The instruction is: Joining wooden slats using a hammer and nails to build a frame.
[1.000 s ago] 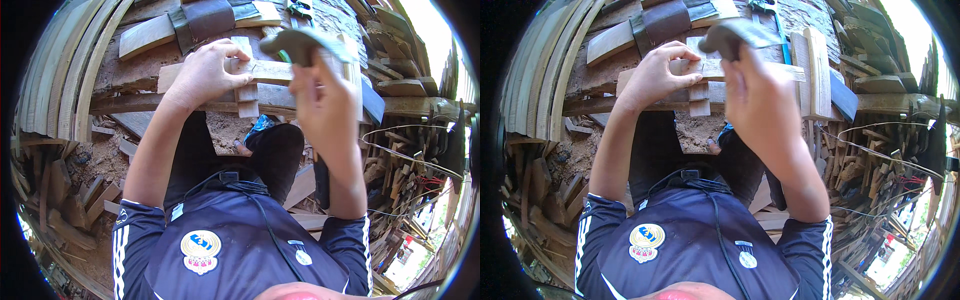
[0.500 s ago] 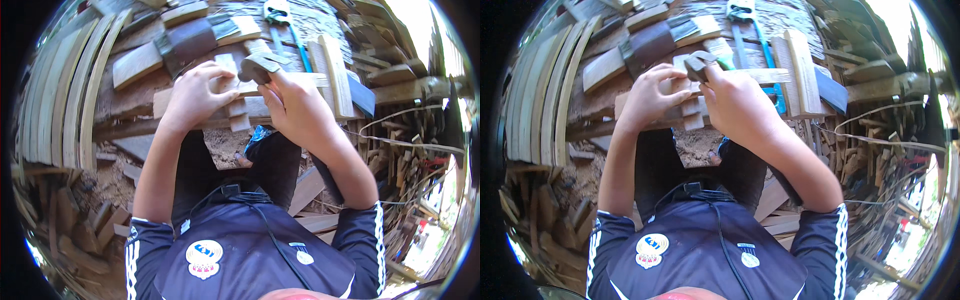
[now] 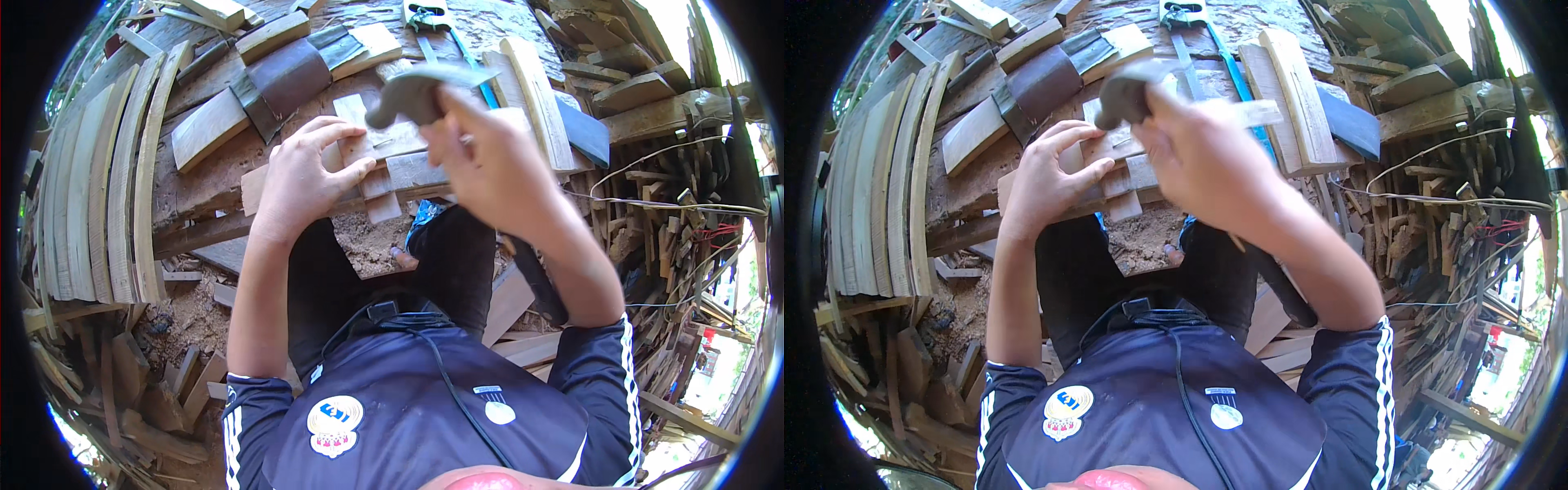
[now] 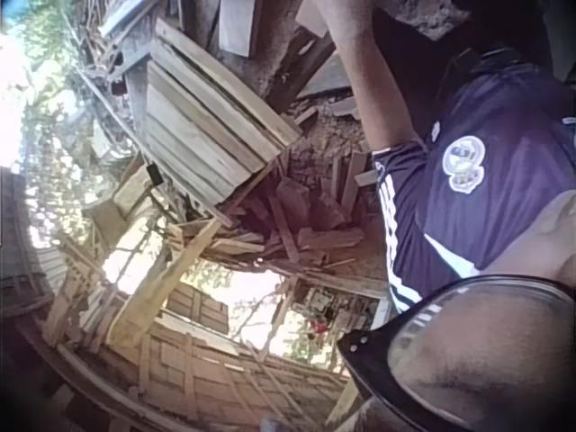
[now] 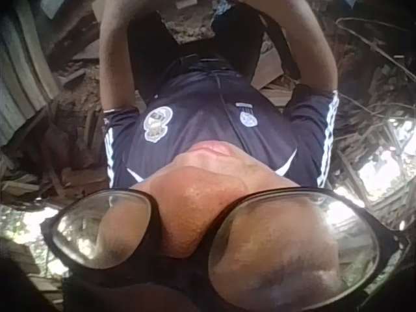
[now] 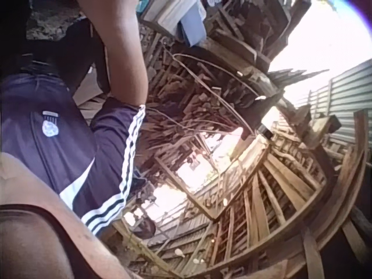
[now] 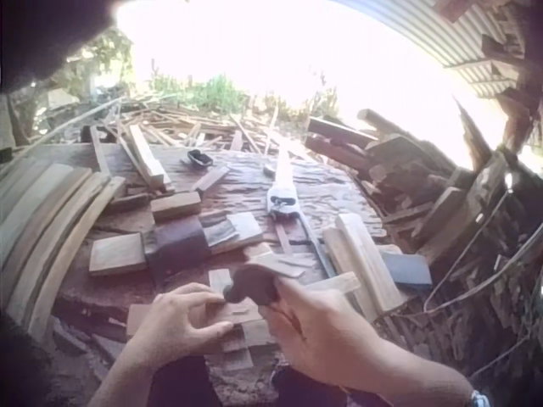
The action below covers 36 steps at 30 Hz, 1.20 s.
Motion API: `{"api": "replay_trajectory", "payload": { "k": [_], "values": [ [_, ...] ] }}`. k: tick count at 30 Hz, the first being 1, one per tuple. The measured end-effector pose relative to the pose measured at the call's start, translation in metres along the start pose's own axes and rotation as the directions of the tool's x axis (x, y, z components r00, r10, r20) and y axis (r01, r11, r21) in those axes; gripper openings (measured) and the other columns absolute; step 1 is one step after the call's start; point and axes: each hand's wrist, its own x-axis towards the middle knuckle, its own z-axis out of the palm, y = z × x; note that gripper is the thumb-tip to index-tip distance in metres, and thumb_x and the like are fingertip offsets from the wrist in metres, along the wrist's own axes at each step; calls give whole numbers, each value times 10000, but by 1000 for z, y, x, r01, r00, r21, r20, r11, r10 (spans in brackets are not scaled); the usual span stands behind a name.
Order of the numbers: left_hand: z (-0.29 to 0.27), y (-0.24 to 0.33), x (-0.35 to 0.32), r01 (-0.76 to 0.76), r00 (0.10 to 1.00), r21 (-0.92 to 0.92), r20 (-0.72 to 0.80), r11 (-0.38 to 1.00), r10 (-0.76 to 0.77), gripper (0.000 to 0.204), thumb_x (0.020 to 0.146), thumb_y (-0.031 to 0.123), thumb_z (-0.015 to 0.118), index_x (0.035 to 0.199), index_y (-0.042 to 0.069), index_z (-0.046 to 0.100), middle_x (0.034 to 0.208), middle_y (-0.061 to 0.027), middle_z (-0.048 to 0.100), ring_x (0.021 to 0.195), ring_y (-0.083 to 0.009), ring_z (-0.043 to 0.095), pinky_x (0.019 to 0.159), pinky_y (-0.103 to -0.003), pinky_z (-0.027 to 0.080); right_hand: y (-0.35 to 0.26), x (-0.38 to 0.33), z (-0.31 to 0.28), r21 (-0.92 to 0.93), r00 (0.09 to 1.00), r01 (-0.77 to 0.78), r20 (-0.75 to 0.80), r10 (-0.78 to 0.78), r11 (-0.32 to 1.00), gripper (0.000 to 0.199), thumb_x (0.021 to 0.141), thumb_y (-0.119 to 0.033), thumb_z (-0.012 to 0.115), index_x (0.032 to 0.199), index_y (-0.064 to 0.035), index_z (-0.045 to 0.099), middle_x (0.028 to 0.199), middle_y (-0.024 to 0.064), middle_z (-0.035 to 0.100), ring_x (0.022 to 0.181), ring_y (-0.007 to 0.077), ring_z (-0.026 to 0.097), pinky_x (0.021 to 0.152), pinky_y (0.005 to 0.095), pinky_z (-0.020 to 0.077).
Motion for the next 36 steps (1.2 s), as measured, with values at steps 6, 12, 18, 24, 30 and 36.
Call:
{"api": "replay_trajectory", "payload": {
  "k": [6, 12, 18, 24, 30, 36],
  "values": [
    [-94, 53, -37, 17, 886, 274, -450, 962, 112, 368, 821, 171, 844, 1158, 69, 737, 1207, -97, 720, 1071, -198, 668, 896, -327, 522, -20, -11, -64, 227, 953, -98, -259, 157, 969, 513, 1043, -167, 611, 1524, -67, 461, 779, 43, 655, 446, 14, 463, 394, 181, 331],
    [-142, 53, -144, 408, 913, 200, -104, 891, -395, 61, 859, 30, 771, 890, -21, 761, 750, -79, 716, 647, -98, 610, 599, -237, 463, 19, -53, -58, 458, 896, -284, -185, 403, 842, 423, 1049, -194, 604, 1450, -76, 545, 767, 32, 623, 437, 40, 479, 379, 204, 346],
    [-169, 56, -211, 611, 786, 206, -272, 764, -555, 65, 866, -6, 754, 914, -46, 737, 800, -68, 711, 704, -85, 603, 666, -223, 483, 41, -102, -27, 673, 863, -350, -39, 504, 652, 384, 1056, -159, 575, 1409, -13, 536, 770, 62, 619, 407, 65, 479, 356, 212, 338],
    [-95, 117, -159, 2, 913, 215, -399, 977, 86, 147, 783, -4, 810, 922, 10, 765, 879, -106, 731, 786, -159, 699, 676, -243, 550, 45, -152, -16, 733, 821, -382, -10, 571, 562, 337, 1055, -136, 562, 1356, 13, 532, 790, 82, 617, 412, 65, 489, 349, 206, 342],
    [-47, 197, -124, -648, 756, 19, -100, 761, 647, 220, 803, 198, 852, 971, 89, 762, 927, -60, 727, 768, -192, 722, 671, -272, 541, 43, -212, -28, 762, 780, -349, -86, 620, 545, 390, 1061, -156, 562, 1412, 6, 514, 801, 76, 616, 436, 50, 479, 385, 188, 349],
    [-63, 225, -106, -708, 693, -19, 169, 706, 700, 240, 812, 220, 802, 1000, 72, 785, 969, -75, 763, 846, -219, 736, 699, -307, 574, 54, -241, -27, 742, 684, -403, -144, 715, 536, 426, 1066, -163, 556, 1454, -1, 489, 822, 77, 625, 434, 49, 479, 380, 183, 350]
  ]
}}
